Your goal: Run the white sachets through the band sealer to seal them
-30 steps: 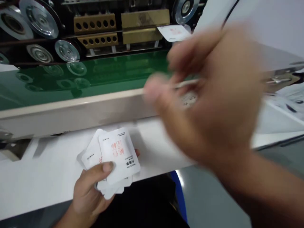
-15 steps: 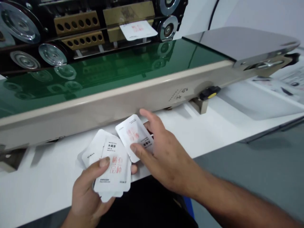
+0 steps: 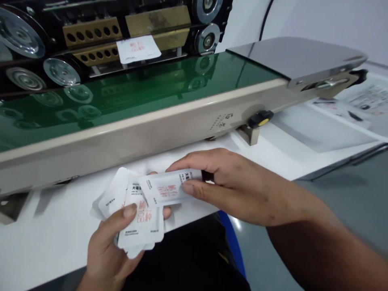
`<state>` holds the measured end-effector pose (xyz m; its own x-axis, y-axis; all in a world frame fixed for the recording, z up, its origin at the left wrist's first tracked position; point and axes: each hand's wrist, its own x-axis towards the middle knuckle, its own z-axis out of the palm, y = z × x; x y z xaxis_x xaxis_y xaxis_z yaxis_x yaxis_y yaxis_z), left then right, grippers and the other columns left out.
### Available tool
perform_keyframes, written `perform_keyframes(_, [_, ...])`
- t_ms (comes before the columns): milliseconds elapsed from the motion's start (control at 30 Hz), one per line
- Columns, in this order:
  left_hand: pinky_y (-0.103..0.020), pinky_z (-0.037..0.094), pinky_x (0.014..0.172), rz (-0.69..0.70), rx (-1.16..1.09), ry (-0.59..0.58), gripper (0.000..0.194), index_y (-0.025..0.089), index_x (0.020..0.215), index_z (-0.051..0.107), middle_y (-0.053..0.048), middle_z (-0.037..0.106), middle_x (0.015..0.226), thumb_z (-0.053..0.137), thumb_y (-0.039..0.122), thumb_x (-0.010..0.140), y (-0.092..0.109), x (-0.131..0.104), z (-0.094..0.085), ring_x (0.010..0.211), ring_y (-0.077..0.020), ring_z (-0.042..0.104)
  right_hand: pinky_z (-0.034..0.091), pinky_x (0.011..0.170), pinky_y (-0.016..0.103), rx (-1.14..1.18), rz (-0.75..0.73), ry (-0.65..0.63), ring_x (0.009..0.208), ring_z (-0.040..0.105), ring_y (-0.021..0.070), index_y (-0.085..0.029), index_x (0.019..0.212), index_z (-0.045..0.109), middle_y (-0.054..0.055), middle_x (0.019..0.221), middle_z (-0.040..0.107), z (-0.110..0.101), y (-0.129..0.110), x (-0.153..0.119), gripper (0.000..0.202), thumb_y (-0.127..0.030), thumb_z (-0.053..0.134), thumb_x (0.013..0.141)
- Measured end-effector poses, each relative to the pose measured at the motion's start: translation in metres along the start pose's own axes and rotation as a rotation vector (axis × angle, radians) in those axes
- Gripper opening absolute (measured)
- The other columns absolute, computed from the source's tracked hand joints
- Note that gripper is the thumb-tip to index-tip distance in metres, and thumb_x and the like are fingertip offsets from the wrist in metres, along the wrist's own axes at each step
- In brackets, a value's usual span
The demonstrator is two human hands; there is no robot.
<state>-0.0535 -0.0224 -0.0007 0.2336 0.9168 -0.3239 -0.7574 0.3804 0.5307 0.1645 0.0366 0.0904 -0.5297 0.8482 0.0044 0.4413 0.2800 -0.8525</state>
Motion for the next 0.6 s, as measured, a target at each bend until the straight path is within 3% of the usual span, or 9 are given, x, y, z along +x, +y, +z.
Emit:
perform_keyframes(200, [-0.040,0.062,0.074,-0.031,0.026,-0.001,0.060,0.024,0.138,0.058,-0.007,0.082,0.095,0.072,0.020,0.080,0.002,-0.001,0.003,0.077,-0.0283,0.078,0.054,0.056,0.022,-0.040,-0.095,0.006,0.079,0.069,0.0173,-0.026,0.116,0.077,0.004,0.096,0.073,0.006,0.002,0.010,0.028,-0.030,0.062,0.092])
perform_keyframes(367, [-0.041,0.061,0.081,-0.041,-0.013,0.030,0.059,0.025,0.135,0.061,-0.004,0.080,0.090,0.073,0.021,0.078,0.002,-0.003,0.006,0.085,-0.0277,0.076,0.051,0.050,0.021,0.042,-0.027,0.048,0.063,0.064,0.0144,-0.024,0.101,0.077,0.001,0.081,0.073,0.001,0.002,0.011,0.017,-0.026,0.069,0.086])
perform_keyframes(500, [-0.039,0.059,0.089,-0.023,0.005,0.016,0.052,0.024,0.127,0.068,-0.002,0.079,0.082,0.075,0.021,0.075,-0.001,-0.002,0.010,0.088,-0.0249,0.075,0.051,0.051,0.020,0.310,0.060,-0.004,0.063,0.061,0.0121,-0.022,0.100,0.071,0.001,0.081,0.069,0.017,0.004,0.013,0.013,-0.021,0.061,0.091])
perform_keyframes(600, [-0.037,0.061,0.082,-0.051,0.089,0.163,0.047,0.025,0.109,0.077,-0.002,0.082,0.081,0.086,0.026,0.063,-0.003,-0.002,0.015,0.084,-0.0273,0.077,0.058,0.056,0.023,0.595,0.112,0.061,0.073,0.065,0.0143,-0.026,0.117,0.059,0.001,0.091,0.065,0.047,0.007,0.014,0.024,-0.025,0.065,0.093])
